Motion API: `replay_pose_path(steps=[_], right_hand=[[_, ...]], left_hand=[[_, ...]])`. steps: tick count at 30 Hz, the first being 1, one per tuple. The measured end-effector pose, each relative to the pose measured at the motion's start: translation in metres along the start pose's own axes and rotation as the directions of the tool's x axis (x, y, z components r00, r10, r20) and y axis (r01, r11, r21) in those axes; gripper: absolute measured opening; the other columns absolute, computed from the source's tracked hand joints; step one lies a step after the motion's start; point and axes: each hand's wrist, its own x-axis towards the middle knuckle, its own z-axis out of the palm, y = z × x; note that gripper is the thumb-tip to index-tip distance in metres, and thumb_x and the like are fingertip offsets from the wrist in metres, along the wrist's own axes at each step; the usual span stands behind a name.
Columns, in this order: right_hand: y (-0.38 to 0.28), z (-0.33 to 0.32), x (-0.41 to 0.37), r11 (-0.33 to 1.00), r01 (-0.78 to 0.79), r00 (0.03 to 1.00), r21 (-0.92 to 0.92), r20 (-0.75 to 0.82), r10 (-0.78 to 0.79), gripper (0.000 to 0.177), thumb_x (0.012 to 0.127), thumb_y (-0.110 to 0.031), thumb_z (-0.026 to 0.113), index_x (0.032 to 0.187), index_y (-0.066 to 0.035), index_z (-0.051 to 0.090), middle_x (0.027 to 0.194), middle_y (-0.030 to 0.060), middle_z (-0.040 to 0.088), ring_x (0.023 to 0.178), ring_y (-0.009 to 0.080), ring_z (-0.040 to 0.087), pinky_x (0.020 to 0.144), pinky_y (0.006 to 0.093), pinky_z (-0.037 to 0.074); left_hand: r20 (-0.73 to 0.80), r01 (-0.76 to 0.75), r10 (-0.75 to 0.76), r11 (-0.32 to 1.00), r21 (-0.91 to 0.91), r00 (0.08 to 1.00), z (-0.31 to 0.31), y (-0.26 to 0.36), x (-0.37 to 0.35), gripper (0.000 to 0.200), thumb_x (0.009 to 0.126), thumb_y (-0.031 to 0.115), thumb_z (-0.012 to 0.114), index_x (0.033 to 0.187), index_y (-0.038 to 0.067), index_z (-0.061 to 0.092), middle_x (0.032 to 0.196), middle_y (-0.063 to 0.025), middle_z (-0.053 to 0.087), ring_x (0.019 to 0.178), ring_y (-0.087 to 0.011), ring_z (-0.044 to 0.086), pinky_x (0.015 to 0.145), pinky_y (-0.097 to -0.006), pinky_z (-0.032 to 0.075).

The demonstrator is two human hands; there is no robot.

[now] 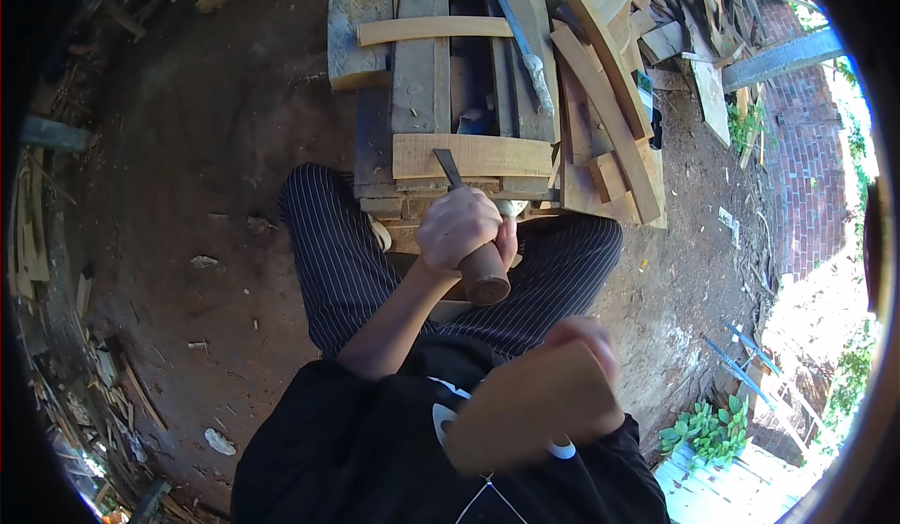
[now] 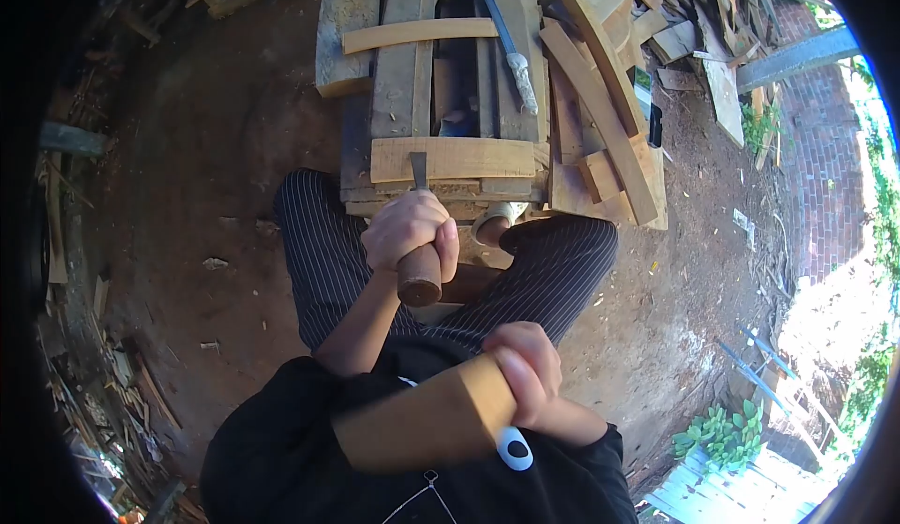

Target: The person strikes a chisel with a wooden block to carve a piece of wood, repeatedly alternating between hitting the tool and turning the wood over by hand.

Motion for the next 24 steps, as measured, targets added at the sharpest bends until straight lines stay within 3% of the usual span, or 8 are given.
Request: replay_pose_path(steps=[1,2,6,11,15,18,22,24], right_hand=[[0.0,-0.001,0.007,1.0,0.02,0.999,0.007,0.028,-0.02,0.079,0.06,-0.035,0.083,0.119,0.007,0.054,0.081,0.0152,0.061,0.062,0.0241,0.06,0.053,0.032,0.051],[-0.002,-0.007,0.04,0.998,0.055,0.974,-0.023,0.222,-0.048,0.079,0.058,-0.038,0.084,0.115,0.009,0.056,0.082,0.0173,0.062,0.06,0.0247,0.061,0.051,0.0317,0.051],[0.0,-0.003,0.031,0.987,0.16,0.985,0.017,0.063,-0.161,0.073,0.059,-0.042,0.083,0.105,0.01,0.06,0.082,0.0183,0.062,0.058,0.0248,0.061,0.049,0.0319,0.051],[0.002,-0.001,0.034,0.999,0.022,0.971,-0.026,0.239,-0.015,0.08,0.055,-0.043,0.086,0.11,0.007,0.057,0.081,0.0171,0.06,0.06,0.0262,0.06,0.051,0.0322,0.051],[0.004,0.001,0.014,0.996,0.089,0.995,0.023,0.045,-0.09,0.083,0.053,-0.044,0.086,0.113,0.006,0.056,0.081,0.0165,0.06,0.062,0.0259,0.061,0.052,0.0312,0.051],[0.005,0.0,0.032,0.999,0.014,0.977,-0.045,0.213,-0.004,0.085,0.055,-0.046,0.084,0.115,0.007,0.055,0.086,0.0184,0.063,0.063,0.0266,0.063,0.051,0.0308,0.051],[0.012,-0.008,0.011,0.984,0.147,0.97,0.1,0.178,-0.163,0.113,0.053,-0.058,0.086,0.128,0.013,0.04,0.096,0.0231,0.061,0.077,0.0296,0.064,0.066,0.0387,0.052],[0.013,-0.009,-0.008,0.978,0.018,0.997,0.209,0.073,-0.034,0.097,0.066,-0.052,0.081,0.129,0.009,0.039,0.099,0.0184,0.059,0.075,0.0246,0.062,0.065,0.0334,0.051]], left_hand=[[0.004,0.007,-0.007,1.0,0.002,1.0,0.0,0.0,-0.001,0.019,0.065,-0.004,0.065,0.062,0.008,0.05,0.055,-0.0053,0.054,0.048,-0.0208,0.059,0.051,-0.0302,0.052],[0.006,0.012,-0.012,1.0,0.002,1.0,0.0,0.001,-0.002,0.019,0.066,-0.004,0.065,0.062,0.008,0.05,0.055,-0.0053,0.054,0.048,-0.0208,0.059,0.051,-0.0302,0.052],[0.033,0.014,-0.013,1.0,-0.016,0.999,-0.002,0.002,-0.001,0.02,0.066,-0.005,0.065,0.061,0.008,0.05,0.055,-0.0059,0.054,0.048,-0.0203,0.059,0.05,-0.0296,0.051],[0.0,-0.01,0.01,1.0,-0.009,1.0,0.0,0.0,-0.004,0.02,0.065,-0.005,0.065,0.062,0.008,0.05,0.055,-0.0049,0.054,0.048,-0.02,0.059,0.05,-0.0295,0.051],[0.034,0.003,-0.004,1.0,0.007,0.999,-0.002,0.002,0.0,0.02,0.065,-0.005,0.065,0.061,0.007,0.05,0.055,-0.0054,0.054,0.048,-0.0202,0.059,0.05,-0.0294,0.051],[0.014,0.01,-0.011,1.0,0.004,1.0,-0.001,0.001,-0.002,0.02,0.065,-0.004,0.065,0.06,0.008,0.049,0.055,-0.0054,0.054,0.048,-0.0202,0.059,0.05,-0.0293,0.051],[0.048,-0.023,0.022,0.999,0.034,0.999,-0.001,0.002,-0.001,0.02,0.067,-0.002,0.065,0.06,0.008,0.048,0.056,-0.0057,0.055,0.048,-0.0201,0.059,0.05,-0.0299,0.051],[0.027,0.005,-0.007,0.997,0.08,1.0,0.002,0.0,0.0,0.024,0.067,0.001,0.068,0.059,0.009,0.048,0.054,-0.0043,0.052,0.045,-0.0193,0.055,0.046,-0.0292,0.047]])
